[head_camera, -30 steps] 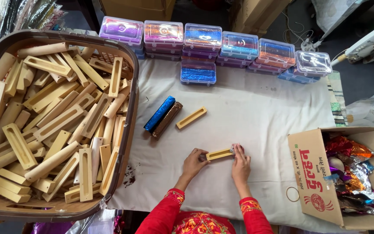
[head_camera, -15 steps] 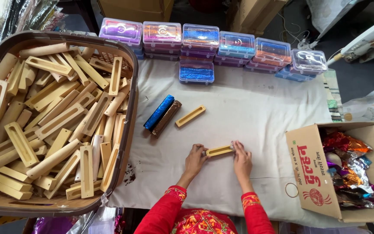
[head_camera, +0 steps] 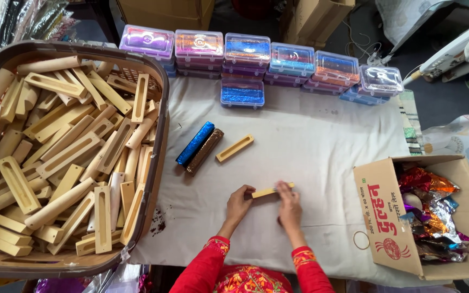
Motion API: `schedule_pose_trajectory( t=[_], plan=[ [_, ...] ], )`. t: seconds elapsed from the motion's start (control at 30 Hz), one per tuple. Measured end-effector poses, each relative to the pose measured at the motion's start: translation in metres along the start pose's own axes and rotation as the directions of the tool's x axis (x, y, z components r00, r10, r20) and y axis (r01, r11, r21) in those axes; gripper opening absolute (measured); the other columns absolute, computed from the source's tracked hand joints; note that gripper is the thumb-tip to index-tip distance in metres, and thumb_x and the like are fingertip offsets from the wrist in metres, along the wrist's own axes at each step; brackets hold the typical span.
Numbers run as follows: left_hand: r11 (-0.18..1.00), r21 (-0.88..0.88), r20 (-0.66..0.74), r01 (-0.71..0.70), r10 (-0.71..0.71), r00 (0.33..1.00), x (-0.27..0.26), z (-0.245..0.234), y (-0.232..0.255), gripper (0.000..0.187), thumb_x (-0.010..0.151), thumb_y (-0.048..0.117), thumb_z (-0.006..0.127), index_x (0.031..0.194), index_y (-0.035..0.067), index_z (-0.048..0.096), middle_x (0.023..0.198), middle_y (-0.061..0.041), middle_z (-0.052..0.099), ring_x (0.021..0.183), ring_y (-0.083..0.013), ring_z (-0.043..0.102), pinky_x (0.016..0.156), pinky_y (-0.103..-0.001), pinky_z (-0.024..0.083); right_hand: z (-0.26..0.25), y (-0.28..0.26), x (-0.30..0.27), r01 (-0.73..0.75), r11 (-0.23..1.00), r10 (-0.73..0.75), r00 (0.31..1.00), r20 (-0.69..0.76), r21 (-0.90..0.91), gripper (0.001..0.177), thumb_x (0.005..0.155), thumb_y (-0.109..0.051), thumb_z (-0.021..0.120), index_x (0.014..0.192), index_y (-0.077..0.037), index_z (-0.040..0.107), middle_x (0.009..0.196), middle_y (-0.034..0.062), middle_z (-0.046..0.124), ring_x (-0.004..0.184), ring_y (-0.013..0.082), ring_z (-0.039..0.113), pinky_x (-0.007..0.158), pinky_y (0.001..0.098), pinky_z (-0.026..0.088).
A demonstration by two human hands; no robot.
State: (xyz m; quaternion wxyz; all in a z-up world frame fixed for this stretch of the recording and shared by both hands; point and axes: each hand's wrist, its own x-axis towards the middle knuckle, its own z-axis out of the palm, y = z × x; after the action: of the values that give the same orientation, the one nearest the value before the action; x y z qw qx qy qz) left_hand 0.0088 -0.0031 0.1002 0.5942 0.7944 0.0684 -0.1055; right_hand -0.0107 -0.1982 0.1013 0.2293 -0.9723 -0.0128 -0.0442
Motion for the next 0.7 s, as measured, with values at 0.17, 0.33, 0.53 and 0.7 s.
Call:
schedule_pose_trajectory(
  t=[0.17, 0.33, 0.53, 0.7],
  plan=[
    [1.0, 0.024, -0.01, 0.0, 0.0, 1.0, -0.007, -0.005, 0.011, 0.033, 0.079, 0.001, 0.07, 0.11, 0.013, 0.07, 0.108, -0.002, 0.078, 0.105, -0.0208, 0.073, 0.089, -0.035, 0.056, 0.012, 0.008, 0.002, -0.125, 0.992, 0.128, 0.981, -0.147, 0.029, 0.053, 0.093, 0.0, 0.057, 0.141, -0.022, 0.061, 0.148, -0.0069, 0.058, 0.107, 0.0291, 0.059, 0.093, 0.0381, 0.054],
    [1.0, 0.016, -0.028, -0.027, 0.027, 0.999, -0.004, 0.005, -0.004, 0.033, 0.081, 0.003, 0.07, 0.112, 0.012, 0.068, 0.109, -0.004, 0.077, 0.105, -0.0211, 0.074, 0.089, -0.035, 0.058, 0.025, -0.049, -0.021, -0.016, 0.996, 0.019, 0.999, -0.041, 0.089, 0.069, 0.08, 0.011, 0.051, 0.144, -0.014, 0.06, 0.153, 0.0026, 0.055, 0.106, 0.0321, 0.058, 0.095, 0.0397, 0.053],
    [0.982, 0.13, -0.058, -0.141, 0.149, 0.987, -0.01, 0.012, -0.018, 0.029, 0.086, 0.01, 0.073, 0.115, 0.013, 0.069, 0.111, -0.005, 0.075, 0.105, -0.0238, 0.072, 0.088, -0.037, 0.058, 0.01, -0.024, -0.01, 0.125, 0.99, -0.13, 0.99, 0.064, 0.071, 0.067, 0.081, 0.009, 0.05, 0.142, -0.018, 0.06, 0.152, -0.0031, 0.055, 0.112, 0.0292, 0.061, 0.099, 0.0365, 0.053],
    [0.923, 0.247, -0.063, -0.294, 0.318, 0.946, -0.006, 0.012, -0.018, 0.027, 0.087, 0.016, 0.077, 0.113, 0.014, 0.075, 0.128, -0.004, 0.066, 0.113, -0.0275, 0.066, 0.09, -0.041, 0.056, 0.001, 0.007, 0.009, 0.064, 0.991, -0.06, 0.998, -0.037, 0.118, 0.047, 0.095, -0.007, 0.054, 0.14, -0.019, 0.062, 0.149, -0.001, 0.057, 0.122, 0.0292, 0.059, 0.102, 0.0394, 0.05]
  ],
)
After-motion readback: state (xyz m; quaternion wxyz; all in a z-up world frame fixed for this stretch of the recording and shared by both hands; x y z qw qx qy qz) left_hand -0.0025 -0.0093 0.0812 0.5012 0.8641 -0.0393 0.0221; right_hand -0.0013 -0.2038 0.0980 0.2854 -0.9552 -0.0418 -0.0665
